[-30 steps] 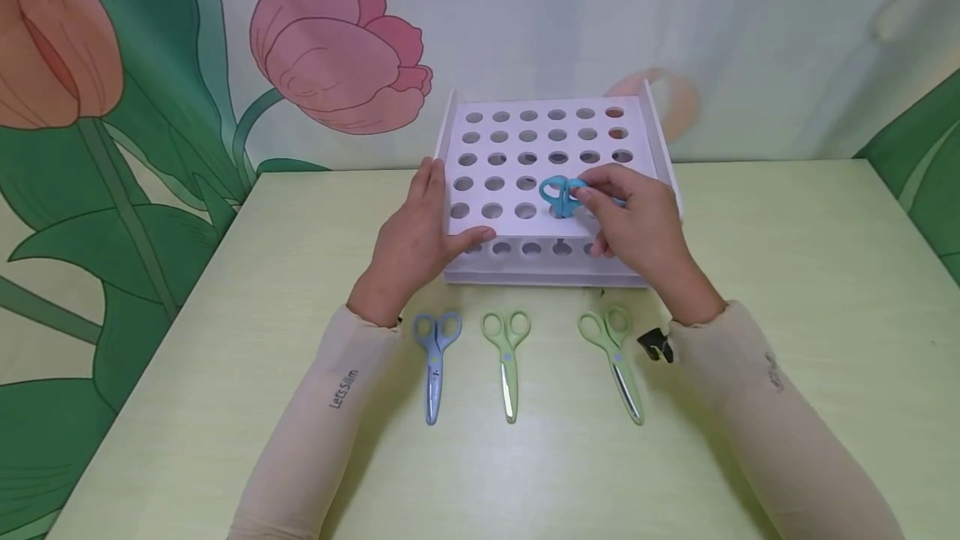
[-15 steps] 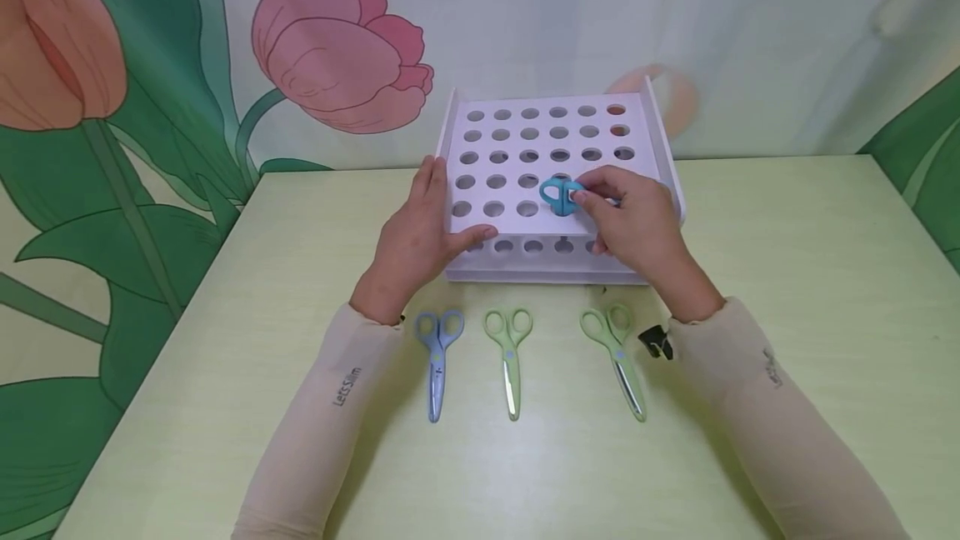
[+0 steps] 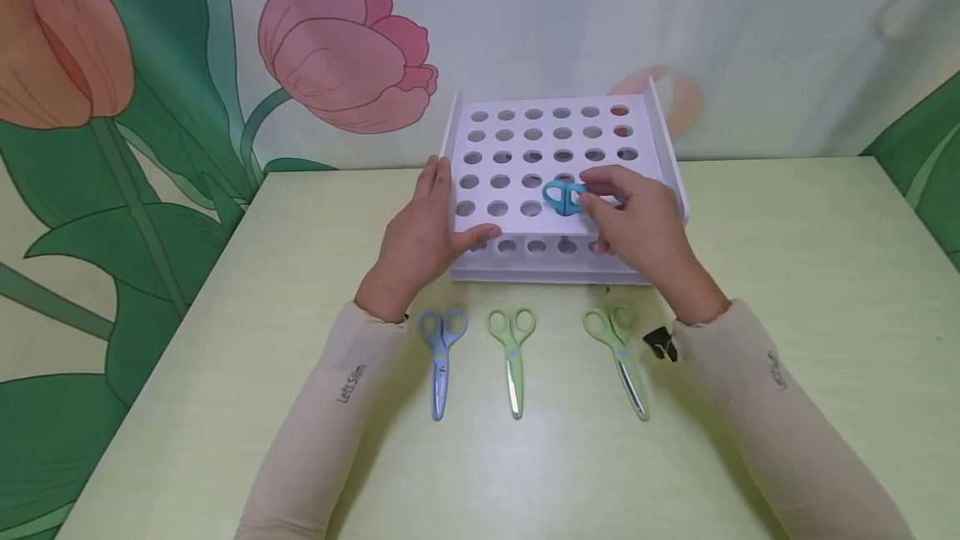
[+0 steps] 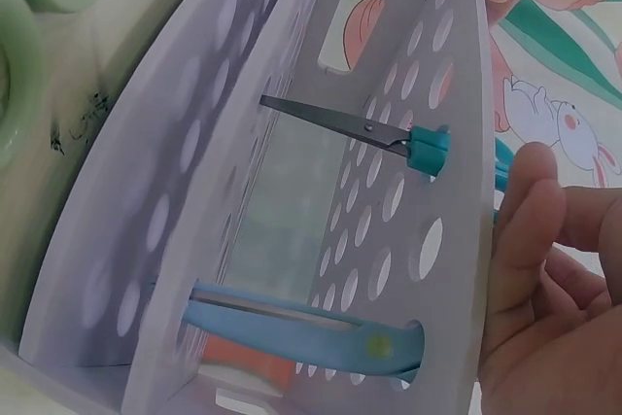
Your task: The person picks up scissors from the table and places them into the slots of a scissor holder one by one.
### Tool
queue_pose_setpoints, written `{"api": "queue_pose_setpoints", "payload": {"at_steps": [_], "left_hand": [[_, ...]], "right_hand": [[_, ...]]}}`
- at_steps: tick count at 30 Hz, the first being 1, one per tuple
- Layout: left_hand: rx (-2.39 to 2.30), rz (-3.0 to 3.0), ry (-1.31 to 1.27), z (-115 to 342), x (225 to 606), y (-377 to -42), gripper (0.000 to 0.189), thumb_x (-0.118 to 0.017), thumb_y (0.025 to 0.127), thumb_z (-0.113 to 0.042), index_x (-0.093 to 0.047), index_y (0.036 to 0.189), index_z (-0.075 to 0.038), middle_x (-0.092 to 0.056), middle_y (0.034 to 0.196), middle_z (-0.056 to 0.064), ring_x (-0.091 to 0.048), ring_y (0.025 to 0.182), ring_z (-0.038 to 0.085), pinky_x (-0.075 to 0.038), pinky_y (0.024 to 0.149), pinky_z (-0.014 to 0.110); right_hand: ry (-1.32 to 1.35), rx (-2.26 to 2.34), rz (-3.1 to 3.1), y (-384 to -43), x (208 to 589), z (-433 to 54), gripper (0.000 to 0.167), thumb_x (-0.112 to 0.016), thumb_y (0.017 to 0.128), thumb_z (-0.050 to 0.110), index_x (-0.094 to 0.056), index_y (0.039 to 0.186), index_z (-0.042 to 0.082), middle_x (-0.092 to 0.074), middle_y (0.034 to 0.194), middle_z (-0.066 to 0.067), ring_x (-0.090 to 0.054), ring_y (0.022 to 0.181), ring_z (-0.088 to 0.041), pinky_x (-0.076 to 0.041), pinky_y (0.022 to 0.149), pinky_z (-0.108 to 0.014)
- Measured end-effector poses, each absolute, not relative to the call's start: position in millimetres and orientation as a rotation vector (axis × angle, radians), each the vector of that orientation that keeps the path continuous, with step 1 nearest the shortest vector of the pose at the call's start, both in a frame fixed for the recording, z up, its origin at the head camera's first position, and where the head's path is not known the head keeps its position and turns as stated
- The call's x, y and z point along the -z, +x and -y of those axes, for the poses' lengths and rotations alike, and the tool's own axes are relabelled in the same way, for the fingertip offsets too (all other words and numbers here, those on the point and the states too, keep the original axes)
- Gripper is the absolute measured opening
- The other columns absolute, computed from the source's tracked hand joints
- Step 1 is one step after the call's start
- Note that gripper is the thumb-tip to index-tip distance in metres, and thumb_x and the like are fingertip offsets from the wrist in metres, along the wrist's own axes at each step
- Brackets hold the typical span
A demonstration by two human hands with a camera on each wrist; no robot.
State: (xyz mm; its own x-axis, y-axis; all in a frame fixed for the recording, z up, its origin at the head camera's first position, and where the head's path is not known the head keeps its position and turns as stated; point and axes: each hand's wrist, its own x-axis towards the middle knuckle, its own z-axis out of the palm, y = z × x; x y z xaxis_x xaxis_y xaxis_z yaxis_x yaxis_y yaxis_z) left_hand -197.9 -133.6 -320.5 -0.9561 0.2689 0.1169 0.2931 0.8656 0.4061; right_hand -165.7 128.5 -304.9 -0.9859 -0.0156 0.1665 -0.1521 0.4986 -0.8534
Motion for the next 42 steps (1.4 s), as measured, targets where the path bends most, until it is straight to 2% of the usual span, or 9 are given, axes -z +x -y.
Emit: {"api": "queue_pose_setpoints", "payload": {"at_steps": [8,17,28,36,42], "left_hand": [[0.65,2.986,-0.447,134.2,321.6,-198.6,0.116,-0.072,0.086,-0.062,-0.008,0.161,-0.001,-0.009,0.167,0.016,-0.055,0.118,0.03,-0.051,0.08,0.04],[0.648,2.974,-0.457,134.0,321.1,-199.8,0.116,-0.072,0.085,-0.061,-0.008,0.161,0.0,-0.01,0.167,0.016,-0.055,0.118,0.03,-0.052,0.081,0.041],[0.666,2.969,-0.463,133.5,320.8,-199.0,0.116,-0.072,0.086,-0.06,-0.008,0.161,0.0,-0.01,0.167,0.016,-0.055,0.117,0.03,-0.051,0.081,0.041],[0.664,2.957,-0.474,132.6,320.0,-199.0,0.115,-0.073,0.086,-0.06,-0.009,0.161,0.001,-0.011,0.166,0.018,-0.054,0.119,0.031,-0.052,0.082,0.041],[0.676,2.96,-0.468,134.1,320.8,-198.6,0.115,-0.073,0.086,-0.06,-0.01,0.161,0.001,-0.011,0.166,0.018,-0.054,0.119,0.031,-0.051,0.082,0.042]], "right_hand": [[0.22,-1.546,2.524,-157.2,304.3,-131.2,0.033,-0.063,0.099,0.014,-0.065,0.131,0.006,-0.068,0.126,-0.01,-0.064,0.052,-0.02,-0.052,0.056,-0.022],[0.274,-1.564,2.342,-144.3,310.8,-147.6,0.028,-0.063,0.098,0.007,-0.068,0.125,0.003,-0.069,0.12,-0.015,-0.063,0.053,-0.016,-0.053,0.058,-0.021],[0.312,-1.613,2.402,-130.6,318.0,-161.9,0.027,-0.063,0.1,0.01,-0.068,0.124,-0.001,-0.07,0.113,-0.018,-0.065,0.056,-0.019,-0.055,0.06,-0.023],[0.424,-1.676,2.335,-120.9,330.7,-179.1,0.019,-0.065,0.097,0.0,-0.069,0.115,-0.005,-0.073,0.095,0.007,-0.065,0.057,-0.018,-0.055,0.058,-0.023],[0.401,-1.728,2.397,-113.7,340.8,-191.7,0.015,-0.064,0.098,0.001,-0.069,0.111,-0.006,-0.074,0.091,0.005,-0.066,0.058,-0.019,-0.056,0.058,-0.026]]}}
